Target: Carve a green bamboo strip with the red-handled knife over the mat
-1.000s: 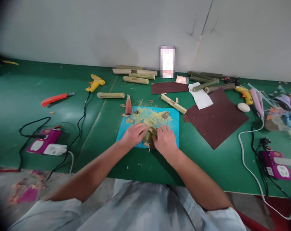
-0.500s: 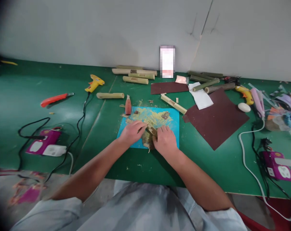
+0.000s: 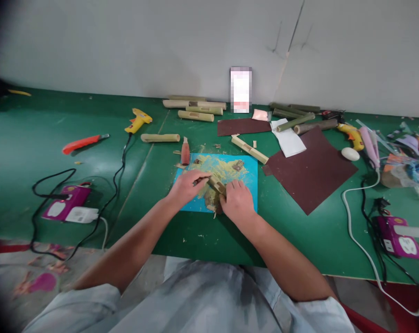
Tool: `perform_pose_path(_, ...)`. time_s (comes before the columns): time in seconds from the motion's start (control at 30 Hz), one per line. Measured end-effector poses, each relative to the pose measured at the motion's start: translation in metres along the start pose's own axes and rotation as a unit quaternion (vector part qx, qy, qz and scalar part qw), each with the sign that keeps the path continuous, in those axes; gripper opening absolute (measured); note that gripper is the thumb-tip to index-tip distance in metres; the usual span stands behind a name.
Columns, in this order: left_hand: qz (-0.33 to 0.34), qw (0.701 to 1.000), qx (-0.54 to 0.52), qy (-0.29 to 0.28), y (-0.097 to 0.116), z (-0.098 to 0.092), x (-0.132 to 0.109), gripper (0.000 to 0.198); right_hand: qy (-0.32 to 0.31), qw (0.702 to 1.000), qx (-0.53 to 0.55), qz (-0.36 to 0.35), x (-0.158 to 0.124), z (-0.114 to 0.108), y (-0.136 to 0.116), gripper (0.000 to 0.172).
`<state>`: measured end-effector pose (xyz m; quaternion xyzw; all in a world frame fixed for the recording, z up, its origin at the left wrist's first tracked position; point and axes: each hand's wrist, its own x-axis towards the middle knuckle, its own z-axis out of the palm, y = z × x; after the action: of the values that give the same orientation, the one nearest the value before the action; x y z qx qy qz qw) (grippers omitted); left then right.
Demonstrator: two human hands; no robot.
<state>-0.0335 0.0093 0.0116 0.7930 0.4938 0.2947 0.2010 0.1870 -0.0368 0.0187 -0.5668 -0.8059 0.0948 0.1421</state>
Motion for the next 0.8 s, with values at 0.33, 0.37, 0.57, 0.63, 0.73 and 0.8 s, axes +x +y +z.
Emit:
perform_pose_path(0.33,-0.107,0.980,-0.113,0.122,0.010,0.012,-0.002,0.015,-0.005,1.000,-0.002,-0.001,0.001,0.002,0.001,0.010)
perform_pose_path(0.37,-0.125,0.975,-0.134,0.127,0.010,0.013,-0.002,0.017,-0.001,1.000,0.000,-0.001,0.001,0.003,0.001,0.009)
perform_pose_path(0.57,-0.151,0.964,-0.173,0.136,0.009,0.017,-0.002,0.012,0.006,1.000,0.002,-0.003,0.000,0.006,0.002,0.009)
perform_pose_path(0.63,-0.130,0.972,-0.145,0.129,0.009,0.019,-0.003,0.012,0.007,1.000,0.002,-0.005,0.000,0.005,0.002,0.009)
perform_pose_path(0.73,-0.091,0.985,-0.087,0.116,0.010,0.018,-0.005,0.013,-0.001,1.000,0.001,-0.002,0.001,0.003,0.001,0.009)
perform_pose_path(0.8,-0.068,0.991,-0.060,0.100,0.010,0.015,-0.006,0.014,-0.009,1.000,-0.001,0.003,0.001,0.001,0.001,0.011)
